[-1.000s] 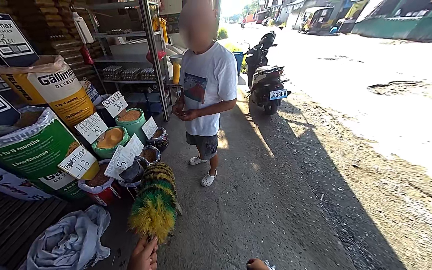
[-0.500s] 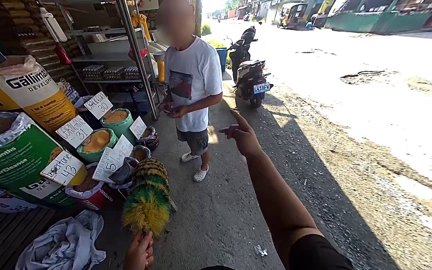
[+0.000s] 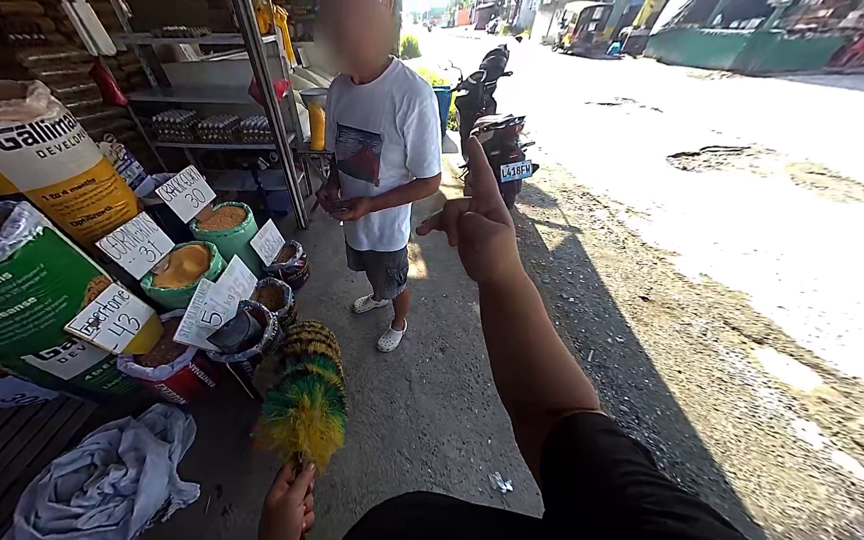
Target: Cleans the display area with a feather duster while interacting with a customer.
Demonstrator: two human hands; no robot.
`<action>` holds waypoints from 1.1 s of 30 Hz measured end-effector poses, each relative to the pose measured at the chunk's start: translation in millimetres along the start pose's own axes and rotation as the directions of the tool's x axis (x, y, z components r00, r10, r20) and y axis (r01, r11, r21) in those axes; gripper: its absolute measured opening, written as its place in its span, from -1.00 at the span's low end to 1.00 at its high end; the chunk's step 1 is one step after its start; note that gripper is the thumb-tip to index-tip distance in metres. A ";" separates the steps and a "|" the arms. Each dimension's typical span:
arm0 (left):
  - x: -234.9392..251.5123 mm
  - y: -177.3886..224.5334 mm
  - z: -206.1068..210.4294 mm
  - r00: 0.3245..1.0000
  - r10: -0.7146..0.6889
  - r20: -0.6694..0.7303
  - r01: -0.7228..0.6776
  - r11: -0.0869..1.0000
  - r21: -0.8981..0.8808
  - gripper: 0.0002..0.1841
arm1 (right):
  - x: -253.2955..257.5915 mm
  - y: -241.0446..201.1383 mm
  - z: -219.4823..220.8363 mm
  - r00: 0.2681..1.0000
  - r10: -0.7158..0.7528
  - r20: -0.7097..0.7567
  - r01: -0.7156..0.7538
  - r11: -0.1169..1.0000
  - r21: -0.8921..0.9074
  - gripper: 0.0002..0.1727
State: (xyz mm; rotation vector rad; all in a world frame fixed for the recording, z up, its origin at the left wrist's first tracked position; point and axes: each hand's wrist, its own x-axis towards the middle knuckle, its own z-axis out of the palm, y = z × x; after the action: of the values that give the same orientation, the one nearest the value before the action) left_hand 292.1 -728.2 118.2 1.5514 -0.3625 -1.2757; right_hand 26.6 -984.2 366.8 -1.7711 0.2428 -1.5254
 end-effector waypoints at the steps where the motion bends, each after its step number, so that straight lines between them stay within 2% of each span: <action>1: -0.2 -1.0 -1.1 1.000 0.003 -0.004 -0.003 1.000 -0.007 -0.69 | 0.1 0.3 0.9 1.000 0.005 0.000 -0.005 1.000 -0.012 0.03; 12: -9.2 -3.2 -8.0 0.997 0.047 -0.062 -0.049 0.998 -0.044 -0.78 | -14.0 10.4 2.9 0.996 0.093 -0.003 -0.093 0.995 -0.044 0.04; 19: -11.4 -8.5 -8.8 0.996 0.051 -0.078 -0.055 0.998 -0.043 -0.70 | -28.6 15.1 -4.4 0.992 0.124 -0.010 -0.124 0.989 -0.085 0.06; 33: -10.5 -4.7 -3.9 0.997 0.020 -0.074 -0.023 0.999 -0.038 -0.66 | -39.3 32.8 -9.1 0.986 0.165 -0.033 -0.166 0.986 -0.033 0.06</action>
State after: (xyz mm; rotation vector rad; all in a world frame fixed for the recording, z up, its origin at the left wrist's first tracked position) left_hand 289.7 -716.3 119.4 1.5534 -0.3053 -1.1992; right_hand 18.7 -987.1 315.4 -1.7112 0.4242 -1.4377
